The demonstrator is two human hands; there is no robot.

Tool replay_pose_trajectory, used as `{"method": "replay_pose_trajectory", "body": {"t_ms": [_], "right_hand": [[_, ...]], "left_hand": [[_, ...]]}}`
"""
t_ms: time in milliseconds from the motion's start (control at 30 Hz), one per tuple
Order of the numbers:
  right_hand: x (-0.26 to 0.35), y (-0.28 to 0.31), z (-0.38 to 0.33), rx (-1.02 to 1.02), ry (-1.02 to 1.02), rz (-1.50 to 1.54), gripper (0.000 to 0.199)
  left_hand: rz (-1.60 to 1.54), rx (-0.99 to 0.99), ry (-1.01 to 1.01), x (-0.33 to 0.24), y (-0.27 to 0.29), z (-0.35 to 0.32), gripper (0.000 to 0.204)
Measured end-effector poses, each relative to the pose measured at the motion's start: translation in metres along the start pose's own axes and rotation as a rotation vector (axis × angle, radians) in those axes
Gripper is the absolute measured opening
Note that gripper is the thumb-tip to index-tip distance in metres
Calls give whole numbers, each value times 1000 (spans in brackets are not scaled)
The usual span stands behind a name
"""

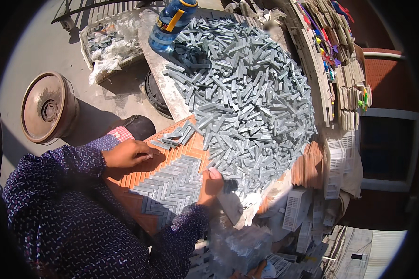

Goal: The person arranges small gray rectangular tiles by hand on an orange square board in a herringbone pattern. The person picks tiles from a large pile and places them one by one, then flips the board to show the completed pattern.

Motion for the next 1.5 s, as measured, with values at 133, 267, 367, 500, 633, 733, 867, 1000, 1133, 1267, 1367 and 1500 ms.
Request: {"method": "replay_pose_trajectory", "body": {"t_ms": [133,267,367,500,633,733,867,1000,1133,1267,1367,1500], "right_hand": [[24,-25,-15,126,735,-595,25],[40,-50,-20,88,875,-875,25],[41,-56,-14,150,839,-894,20],[40,-64,-7,282,892,-964,19],[37,-64,4,309,963,-933,18],[45,-67,2,415,1001,-945,16],[47,-69,3,544,951,-885,15],[49,-72,6,492,942,-869,14],[45,-71,16,433,956,-814,13],[42,-67,20,511,889,-748,15],[46,-55,28,464,852,-614,15],[61,-43,21,308,794,-533,13]], "left_hand": [[1,10,-75,-3,-11,-1,16],[42,25,-53,-3,-7,-3,13],[21,12,-25,-3,-1,-2,13],[4,8,-40,4,-7,-4,20],[8,18,-45,5,-11,-4,19],[1,4,-34,5,-10,-3,18],[-15,12,0,7,-6,-4,18],[8,29,12,6,-6,-3,17],[0,31,14,5,-5,-1,17],[3,-25,-1,0,3,0,16],[12,5,27,4,0,0,15],[64,-74,21,15,5,5,12]]}}
Point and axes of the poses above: each hand's wrist, its own z-axis towards the middle knuckle, its own y-axis out of the back of the hand, x = y × z, the point moved 5 cm from there along z, towards the middle knuckle, and after that the axes turned 7 degrees about z, right-handed, at the moved point
